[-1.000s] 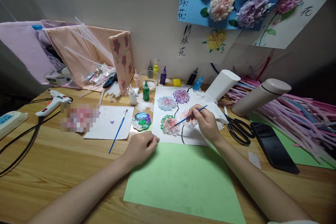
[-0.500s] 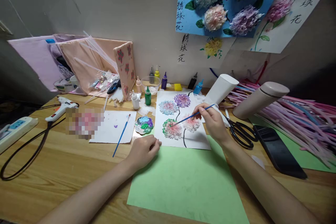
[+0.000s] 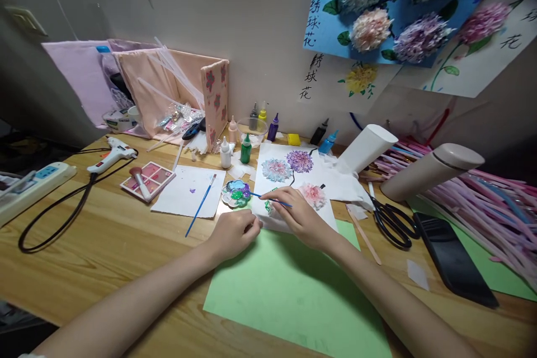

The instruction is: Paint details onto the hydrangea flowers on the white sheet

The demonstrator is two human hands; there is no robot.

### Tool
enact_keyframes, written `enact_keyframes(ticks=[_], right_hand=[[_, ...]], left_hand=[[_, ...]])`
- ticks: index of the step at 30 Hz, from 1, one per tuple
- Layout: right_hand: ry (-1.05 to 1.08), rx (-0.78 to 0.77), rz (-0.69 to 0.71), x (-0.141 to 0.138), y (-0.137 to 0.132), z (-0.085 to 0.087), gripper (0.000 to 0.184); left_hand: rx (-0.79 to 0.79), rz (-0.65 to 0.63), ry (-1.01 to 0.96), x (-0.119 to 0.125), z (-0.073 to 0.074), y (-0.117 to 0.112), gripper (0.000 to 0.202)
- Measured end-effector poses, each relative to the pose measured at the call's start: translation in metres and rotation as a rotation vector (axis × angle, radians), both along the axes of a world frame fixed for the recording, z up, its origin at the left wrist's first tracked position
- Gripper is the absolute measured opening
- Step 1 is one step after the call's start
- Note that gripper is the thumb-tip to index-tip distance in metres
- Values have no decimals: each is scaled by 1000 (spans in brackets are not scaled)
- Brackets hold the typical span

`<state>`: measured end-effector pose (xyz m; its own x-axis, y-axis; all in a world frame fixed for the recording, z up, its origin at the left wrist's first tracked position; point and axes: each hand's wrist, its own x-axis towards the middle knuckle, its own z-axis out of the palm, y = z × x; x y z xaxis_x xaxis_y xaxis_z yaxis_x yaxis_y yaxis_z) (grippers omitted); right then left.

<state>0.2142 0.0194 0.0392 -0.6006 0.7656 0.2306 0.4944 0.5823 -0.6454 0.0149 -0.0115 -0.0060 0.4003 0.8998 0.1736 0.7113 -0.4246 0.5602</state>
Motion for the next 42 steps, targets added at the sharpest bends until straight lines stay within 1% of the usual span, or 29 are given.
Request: enact_keyframes(ticks=[3,7,11,15,17,19,21,24,29,32,37,42], right_hand=[[1,-47,15,-3,3,-2,33],[51,-96,-18,-3,4,-3,33],[110,-116,-26,3,6,3,31],[352,-76,-169,26,18,20,28],[478,-51,-240,43,27,28,33],[562,-52,-323,57,36,30,39],[595,-74,-391,67,45,28,43],[592,-117,-420,70,52,20,46],[537,-172,-377,63,53,11,50],[502,-172,-359,63,54,10,50],[504,-151,-390,66,54,11,50],[467,-179,-333,65,53,10,49]], left_hand=[[2,-6,1,0,0,0,32],[4,-12,4,0,2,0,33],[-18,-7,-6,0,2,1,35],[-30,-9,-15,0,2,2,36],[-39,-13,-28,0,2,2,36],[-55,-18,-39,0,2,3,36],[-65,-21,-41,0,2,3,36],[-69,-14,-38,-1,2,4,37],[-53,-11,-19,-1,1,5,38],[-43,-9,-7,-1,3,5,40],[-44,-16,-2,-1,4,4,40],[-52,-15,-11,-1,3,4,41]])
